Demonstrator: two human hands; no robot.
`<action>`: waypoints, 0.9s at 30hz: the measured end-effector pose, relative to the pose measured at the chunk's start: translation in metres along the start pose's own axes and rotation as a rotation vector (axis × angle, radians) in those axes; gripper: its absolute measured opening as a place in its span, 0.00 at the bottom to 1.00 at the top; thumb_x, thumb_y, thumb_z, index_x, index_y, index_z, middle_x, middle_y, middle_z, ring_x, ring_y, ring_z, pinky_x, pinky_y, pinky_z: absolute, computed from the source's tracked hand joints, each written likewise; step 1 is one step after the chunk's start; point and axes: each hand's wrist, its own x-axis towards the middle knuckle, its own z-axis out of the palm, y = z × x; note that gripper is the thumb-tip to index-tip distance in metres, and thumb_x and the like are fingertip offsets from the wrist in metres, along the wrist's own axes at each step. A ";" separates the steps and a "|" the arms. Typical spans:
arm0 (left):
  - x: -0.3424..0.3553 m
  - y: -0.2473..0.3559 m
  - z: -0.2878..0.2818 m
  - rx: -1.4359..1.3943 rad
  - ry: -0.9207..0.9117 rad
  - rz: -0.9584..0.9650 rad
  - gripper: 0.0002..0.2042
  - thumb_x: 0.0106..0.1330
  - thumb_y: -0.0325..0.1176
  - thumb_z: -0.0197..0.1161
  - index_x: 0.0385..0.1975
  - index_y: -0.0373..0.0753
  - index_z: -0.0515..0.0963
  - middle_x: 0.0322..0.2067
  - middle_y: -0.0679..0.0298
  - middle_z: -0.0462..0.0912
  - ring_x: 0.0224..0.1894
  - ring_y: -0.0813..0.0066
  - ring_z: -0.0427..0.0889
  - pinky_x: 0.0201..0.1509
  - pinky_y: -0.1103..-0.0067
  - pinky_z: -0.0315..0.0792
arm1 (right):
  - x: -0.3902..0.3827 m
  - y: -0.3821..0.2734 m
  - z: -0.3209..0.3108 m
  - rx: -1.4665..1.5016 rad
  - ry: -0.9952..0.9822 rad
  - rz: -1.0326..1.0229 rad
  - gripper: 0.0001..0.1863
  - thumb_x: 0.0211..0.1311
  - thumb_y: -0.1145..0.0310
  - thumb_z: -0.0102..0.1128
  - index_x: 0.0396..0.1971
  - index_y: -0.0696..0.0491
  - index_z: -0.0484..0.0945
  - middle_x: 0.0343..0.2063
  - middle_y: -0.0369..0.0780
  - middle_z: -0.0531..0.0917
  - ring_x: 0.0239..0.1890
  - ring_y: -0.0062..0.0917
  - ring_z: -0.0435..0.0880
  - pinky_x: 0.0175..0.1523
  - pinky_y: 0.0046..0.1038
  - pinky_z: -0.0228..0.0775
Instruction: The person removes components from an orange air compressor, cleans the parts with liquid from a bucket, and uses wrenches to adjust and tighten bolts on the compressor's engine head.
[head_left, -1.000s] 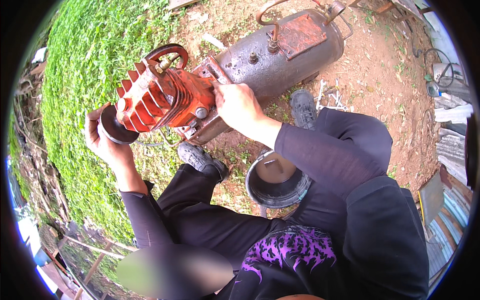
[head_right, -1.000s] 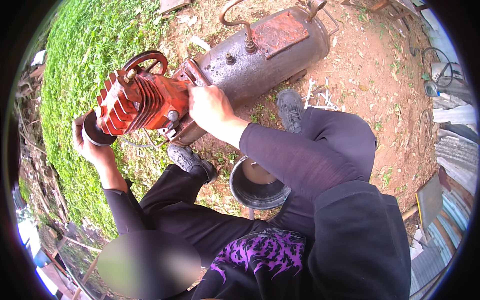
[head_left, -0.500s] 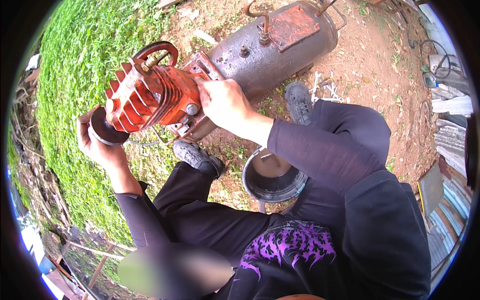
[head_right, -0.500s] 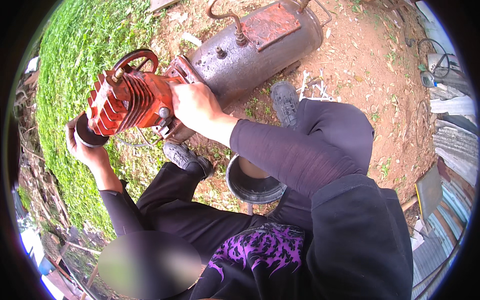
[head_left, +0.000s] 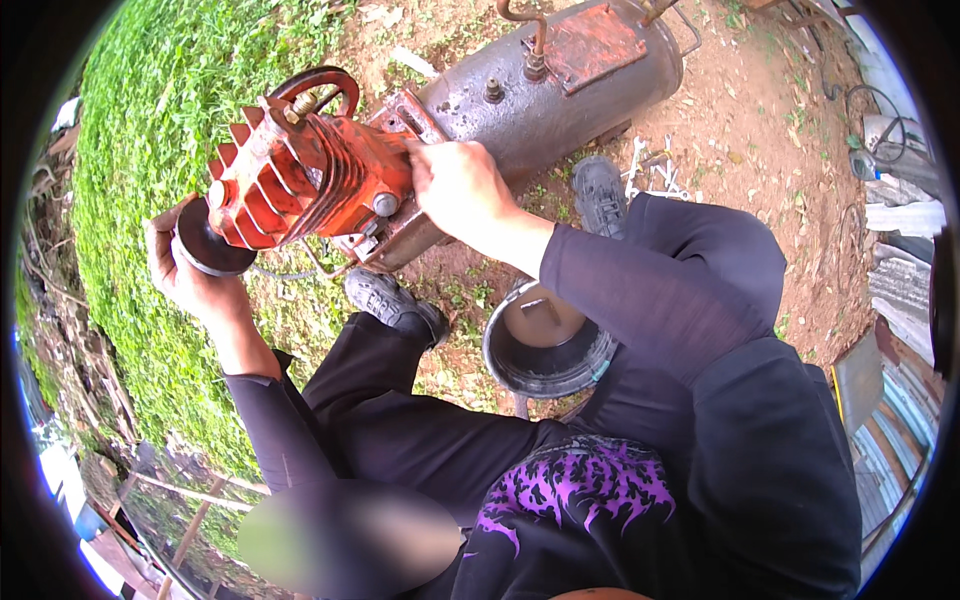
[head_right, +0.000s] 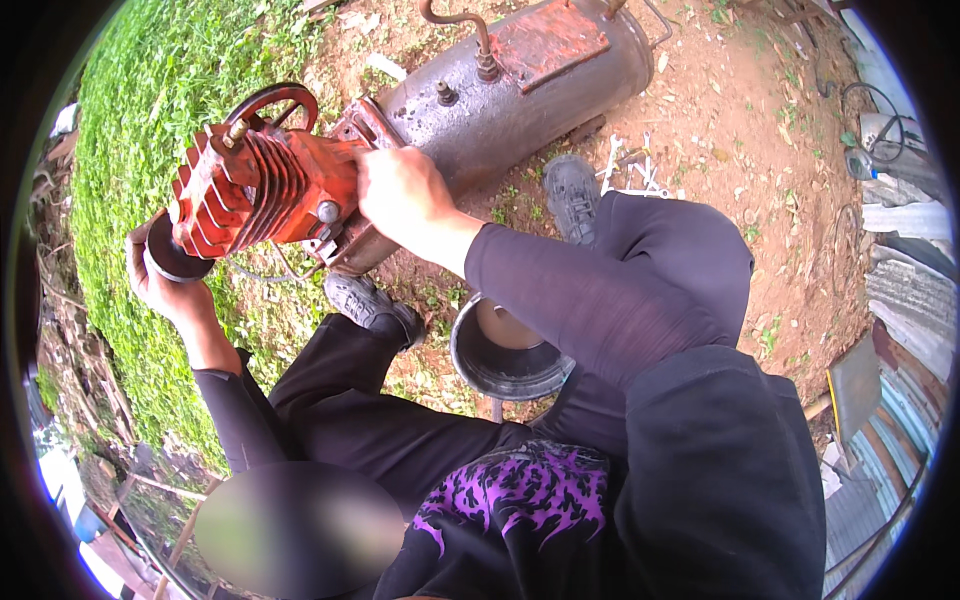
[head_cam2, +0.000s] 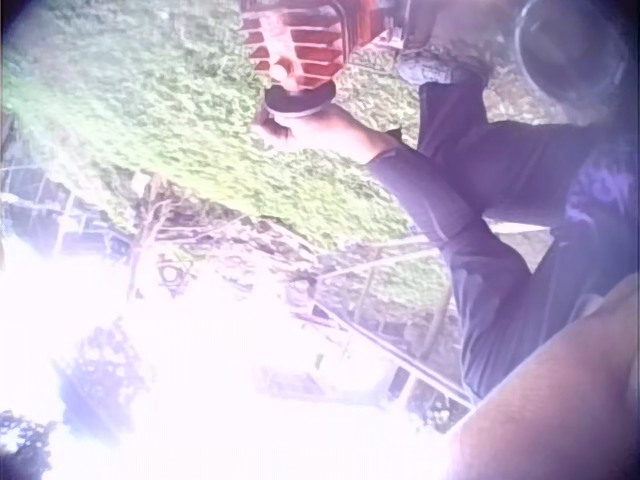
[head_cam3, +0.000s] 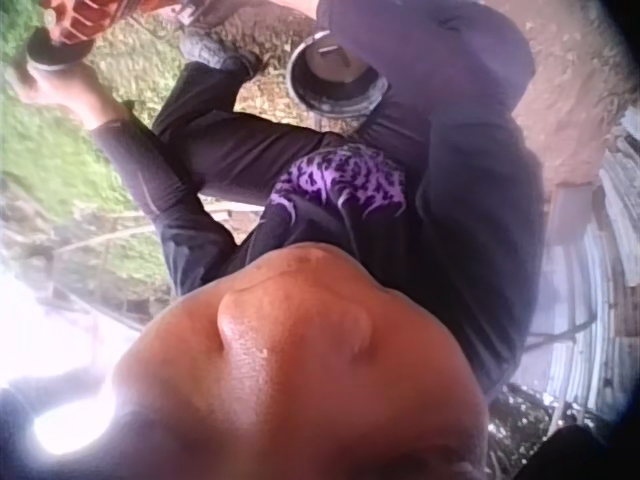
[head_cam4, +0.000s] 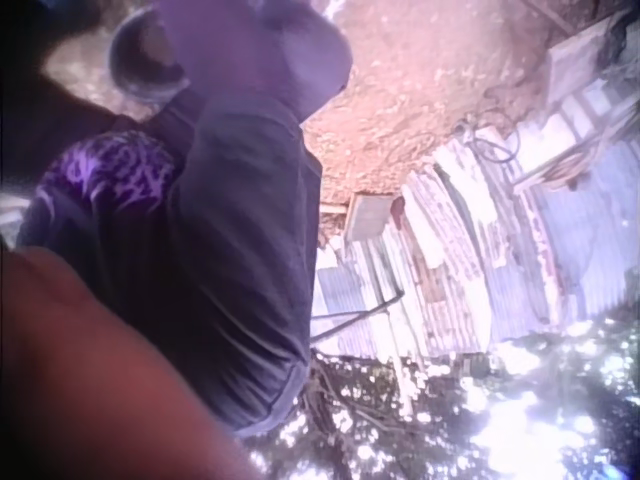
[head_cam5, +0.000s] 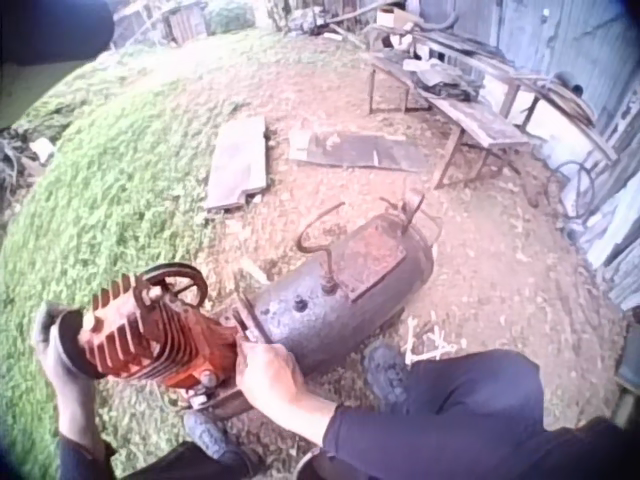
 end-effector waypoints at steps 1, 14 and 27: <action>0.001 -0.002 -0.002 -0.019 -0.012 0.012 0.03 0.66 0.24 0.59 0.35 0.32 0.80 0.36 0.61 0.82 0.38 0.76 0.80 0.48 0.77 0.75 | 0.001 0.007 0.000 -0.041 -0.023 0.063 0.08 0.59 0.70 0.54 0.25 0.57 0.79 0.22 0.53 0.81 0.30 0.51 0.83 0.37 0.46 0.76; 0.003 -0.015 -0.013 -0.004 -0.016 0.040 0.03 0.65 0.23 0.59 0.35 0.33 0.79 0.36 0.61 0.83 0.39 0.75 0.81 0.48 0.78 0.76 | -0.007 0.007 -0.001 0.018 0.009 -0.046 0.09 0.63 0.70 0.54 0.27 0.59 0.80 0.20 0.53 0.79 0.26 0.49 0.82 0.31 0.42 0.71; 0.002 -0.004 -0.005 0.068 -0.033 0.029 0.02 0.64 0.23 0.59 0.34 0.33 0.78 0.36 0.62 0.82 0.39 0.75 0.80 0.49 0.76 0.75 | -0.004 -0.009 -0.004 0.067 0.034 -0.037 0.09 0.61 0.72 0.55 0.23 0.58 0.79 0.19 0.53 0.78 0.24 0.48 0.82 0.31 0.44 0.71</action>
